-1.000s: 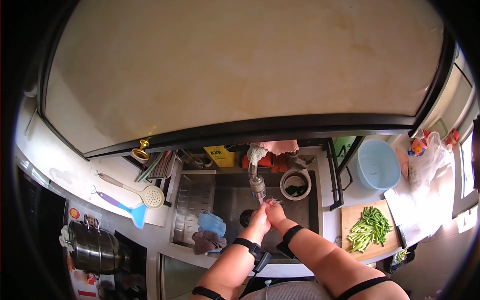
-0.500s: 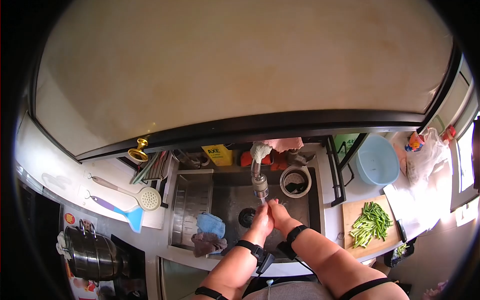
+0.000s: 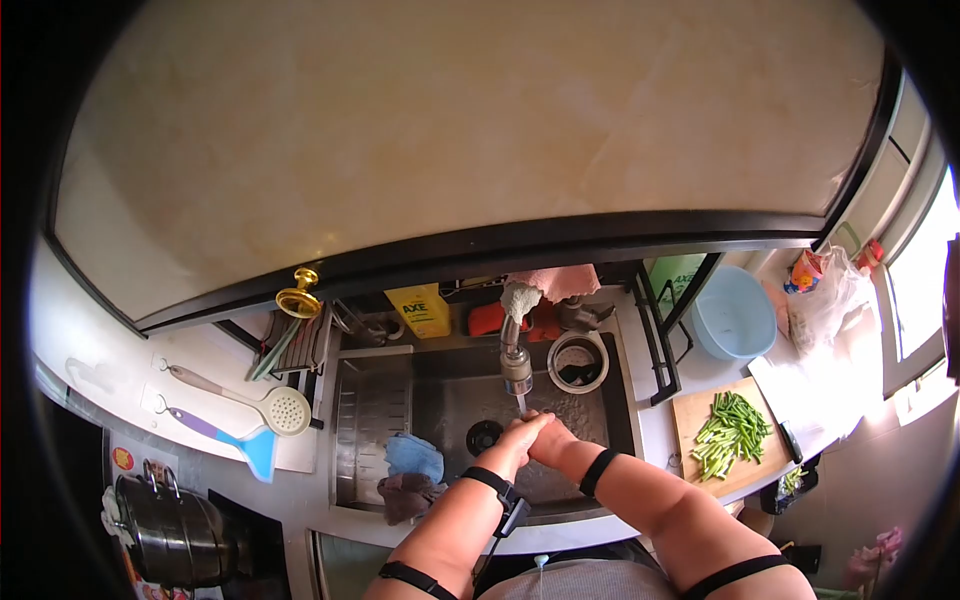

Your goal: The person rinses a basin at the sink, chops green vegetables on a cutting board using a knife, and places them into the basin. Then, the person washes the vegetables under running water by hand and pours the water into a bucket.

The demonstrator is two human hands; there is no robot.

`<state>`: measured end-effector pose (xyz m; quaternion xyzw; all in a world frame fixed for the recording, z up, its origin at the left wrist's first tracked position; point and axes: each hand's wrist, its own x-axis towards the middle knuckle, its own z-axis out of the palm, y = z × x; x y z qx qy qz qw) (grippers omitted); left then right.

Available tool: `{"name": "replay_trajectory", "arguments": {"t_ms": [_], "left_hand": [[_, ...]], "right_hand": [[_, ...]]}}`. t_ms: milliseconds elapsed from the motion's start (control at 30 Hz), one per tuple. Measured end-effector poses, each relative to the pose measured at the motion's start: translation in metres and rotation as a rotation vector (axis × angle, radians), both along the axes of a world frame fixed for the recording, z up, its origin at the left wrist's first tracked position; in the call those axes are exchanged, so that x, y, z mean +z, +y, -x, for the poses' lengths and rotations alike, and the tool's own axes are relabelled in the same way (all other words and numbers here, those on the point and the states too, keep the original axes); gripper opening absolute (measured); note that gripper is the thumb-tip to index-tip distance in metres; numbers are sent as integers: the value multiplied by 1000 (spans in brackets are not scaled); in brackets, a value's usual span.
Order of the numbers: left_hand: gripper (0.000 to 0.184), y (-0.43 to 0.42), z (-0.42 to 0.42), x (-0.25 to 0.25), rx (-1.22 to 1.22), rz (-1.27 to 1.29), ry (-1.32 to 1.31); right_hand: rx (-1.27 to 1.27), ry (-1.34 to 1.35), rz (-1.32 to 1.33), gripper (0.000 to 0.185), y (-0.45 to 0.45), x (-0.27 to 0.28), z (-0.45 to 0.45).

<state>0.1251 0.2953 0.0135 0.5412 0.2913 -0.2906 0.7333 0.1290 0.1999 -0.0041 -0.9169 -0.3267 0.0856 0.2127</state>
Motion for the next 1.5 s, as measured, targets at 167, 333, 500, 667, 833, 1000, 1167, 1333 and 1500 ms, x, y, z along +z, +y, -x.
{"name": "replay_trajectory", "arguments": {"t_ms": [167,333,500,667,833,1000,1167,1333,1500], "left_hand": [[32,11,-6,-6,48,-15,75],[15,25,-15,0,42,18,-13],[22,44,1,4,23,113,-53],[50,58,15,9,-47,13,68],[60,62,24,18,-151,-71,78],[49,59,31,57,-208,-73,26],[30,73,33,27,-358,185,-95],[39,64,44,-19,-456,-479,-294],[48,44,43,-20,-504,-588,-396]], "right_hand": [[85,23,43,25,-18,34,5],[-420,371,-457,24,-64,60,-30],[-893,44,-417,45,-105,44,-92],[-705,-31,-428,48,-99,48,-126],[-649,-7,-394,43,-95,67,-98],[-602,-179,-505,40,-79,99,-32],[-377,-210,-582,39,-60,86,36],[-302,356,147,41,-70,30,104],[-402,258,-182,36,-117,38,124]]}}
